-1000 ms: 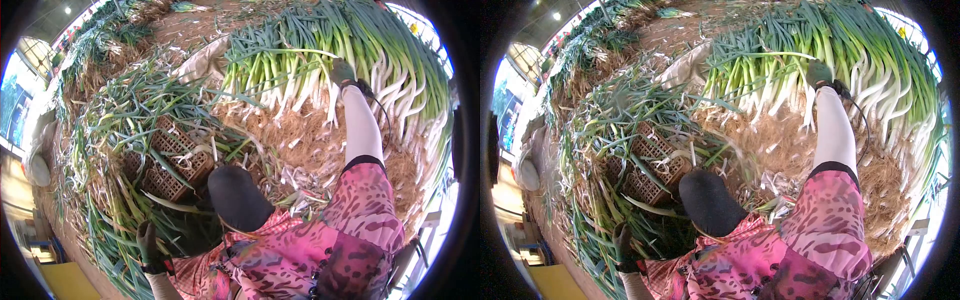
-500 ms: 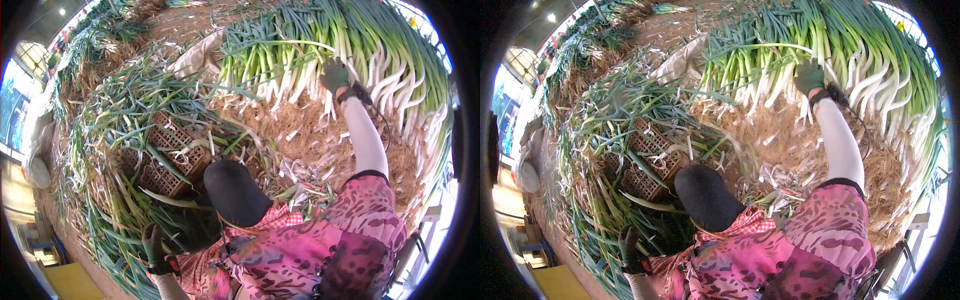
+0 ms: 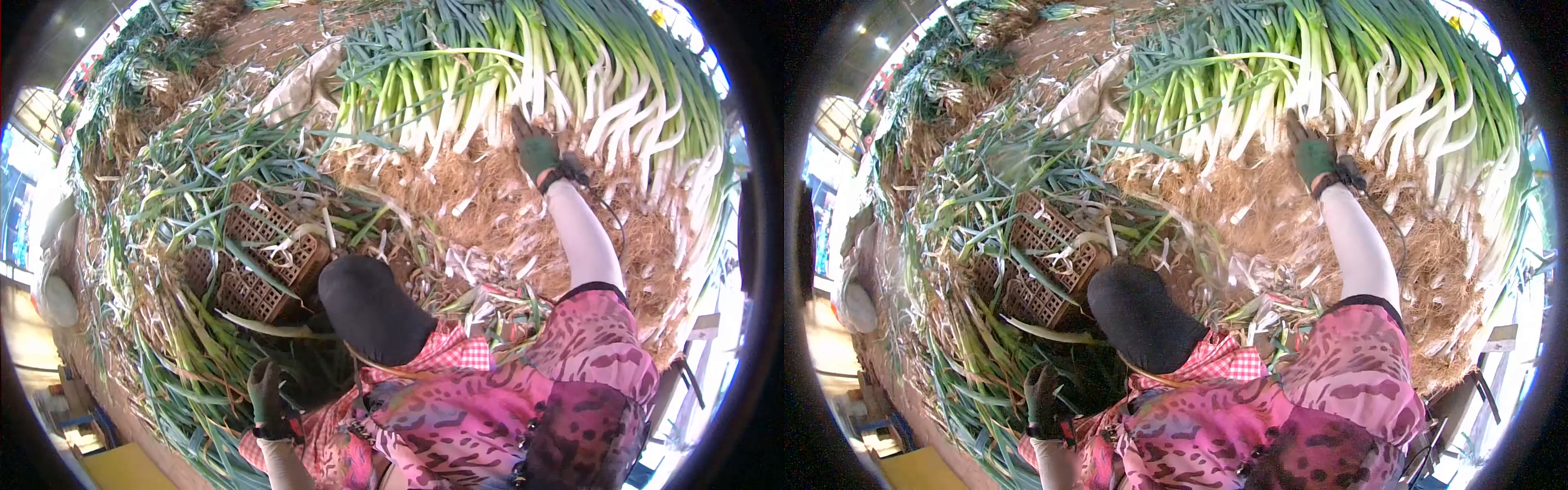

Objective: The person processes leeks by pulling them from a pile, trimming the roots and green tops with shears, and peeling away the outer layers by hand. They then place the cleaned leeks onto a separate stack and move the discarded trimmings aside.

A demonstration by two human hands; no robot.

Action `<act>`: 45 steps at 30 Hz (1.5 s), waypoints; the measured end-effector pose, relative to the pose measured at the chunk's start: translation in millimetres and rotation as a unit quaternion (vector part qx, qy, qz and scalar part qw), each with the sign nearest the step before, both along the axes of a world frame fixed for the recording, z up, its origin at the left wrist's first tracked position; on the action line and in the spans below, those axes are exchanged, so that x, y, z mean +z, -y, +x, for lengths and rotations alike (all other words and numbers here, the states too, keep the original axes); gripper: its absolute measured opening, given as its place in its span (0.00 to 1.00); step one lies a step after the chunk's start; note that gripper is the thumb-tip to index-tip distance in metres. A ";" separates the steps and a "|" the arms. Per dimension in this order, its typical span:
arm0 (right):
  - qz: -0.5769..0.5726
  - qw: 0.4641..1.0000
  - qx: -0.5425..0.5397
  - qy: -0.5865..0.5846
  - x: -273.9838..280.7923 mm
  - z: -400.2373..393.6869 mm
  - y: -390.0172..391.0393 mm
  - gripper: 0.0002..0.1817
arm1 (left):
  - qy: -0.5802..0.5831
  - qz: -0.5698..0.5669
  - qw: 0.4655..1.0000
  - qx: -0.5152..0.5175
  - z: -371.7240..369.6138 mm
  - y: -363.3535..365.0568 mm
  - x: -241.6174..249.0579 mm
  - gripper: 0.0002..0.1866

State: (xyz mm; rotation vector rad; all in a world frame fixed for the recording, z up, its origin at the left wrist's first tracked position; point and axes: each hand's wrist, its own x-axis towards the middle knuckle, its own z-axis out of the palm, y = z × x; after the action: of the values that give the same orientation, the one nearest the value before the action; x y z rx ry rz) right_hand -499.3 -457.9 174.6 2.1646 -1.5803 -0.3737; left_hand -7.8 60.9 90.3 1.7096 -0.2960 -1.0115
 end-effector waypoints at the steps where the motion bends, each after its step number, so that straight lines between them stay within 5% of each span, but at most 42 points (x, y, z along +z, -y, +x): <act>1: 0.040 0.999 -0.026 0.001 -1.5 -0.3 7.1 0.35 | 0.002 0.003 1.000 0.001 3.3 -3.8 -6.2 0.13; 3: 0.116 0.990 -0.077 -0.001 -2.5 3.9 20.4 0.35 | 0.012 0.005 1.000 0.007 3.9 -9.4 -7.3 0.13; 6: 0.084 0.996 -0.032 -0.021 -2.2 16.2 17.4 0.32 | 0.021 0.004 1.000 0.023 0.9 -19.9 -16.5 0.12; 10: 0.203 0.978 0.024 0.036 51.8 62.2 1.5 0.20 | 0.003 0.032 0.999 0.038 7.8 -29.1 -39.9 0.10; 12: 0.150 0.976 0.070 0.144 72.8 85.1 6.2 0.14 | -0.001 0.038 0.999 0.037 11.2 -26.8 -45.5 0.10; 14: -0.030 0.960 0.232 0.154 54.5 86.3 41.0 0.10 | -0.006 0.036 0.999 0.040 13.1 -19.6 -48.2 0.09; 15: -0.049 0.933 0.215 0.283 22.4 83.6 89.3 0.09 | -0.009 0.036 0.998 0.043 12.5 -14.5 -47.1 0.09; 17: -0.160 0.960 0.173 0.150 32.0 106.3 114.2 0.07 | 0.006 0.053 0.998 0.032 12.8 -2.5 -42.8 0.09; 21: -0.088 0.978 0.166 0.095 39.2 124.0 181.4 0.12 | -0.009 0.103 0.994 0.019 11.4 18.9 -24.5 0.10; 24: -0.147 0.958 0.230 -0.087 29.9 129.2 209.5 0.16 | 0.043 0.147 0.988 0.024 24.0 17.2 -51.2 0.10; 28: -0.076 0.995 0.016 0.068 -14.1 111.9 271.0 0.23 | 0.065 0.137 0.988 0.012 36.6 20.8 -81.5 0.10; 29: 0.031 0.999 0.017 -0.035 2.6 109.2 276.3 0.26 | 0.062 0.152 0.987 0.008 39.1 24.7 -84.3 0.10; 30: 0.080 0.977 -0.155 0.123 47.8 131.3 256.2 0.28 | 0.059 0.167 0.984 0.003 40.6 31.2 -85.6 0.10; 33: -0.180 0.974 -0.139 0.004 23.7 72.0 330.6 0.26 | 0.081 0.191 0.978 -0.021 45.0 53.9 -82.0 0.10; 36: -0.149 0.953 -0.260 0.031 48.0 72.0 355.4 0.27 | 0.076 0.229 0.970 -0.025 39.3 96.8 -54.3 0.10; 39: -0.106 0.964 -0.230 0.087 62.6 112.2 316.9 0.28 | 0.039 0.201 0.978 -0.037 51.6 89.7 -84.6 0.11; 40: -0.159 0.972 -0.170 -0.010 40.4 111.2 319.8 0.31 | 0.035 0.205 0.977 -0.043 52.5 88.1 -90.1 0.10; 42: -0.072 0.990 -0.119 0.015 -4.9 94.9 360.0 0.34 | 0.030 0.210 0.976 -0.052 49.5 95.7 -91.3 0.09; 45: -0.018 0.993 -0.103 0.048 -5.8 97.5 372.6 0.26 | 0.087 0.212 0.968 -0.104 36.9 106.9 -74.0 0.08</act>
State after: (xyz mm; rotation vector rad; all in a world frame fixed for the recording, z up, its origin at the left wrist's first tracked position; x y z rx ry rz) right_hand -401.8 -830.5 168.8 2.0250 -1.8557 -0.3055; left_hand 29.1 -46.0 16.3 2.1978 -0.4012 -1.1367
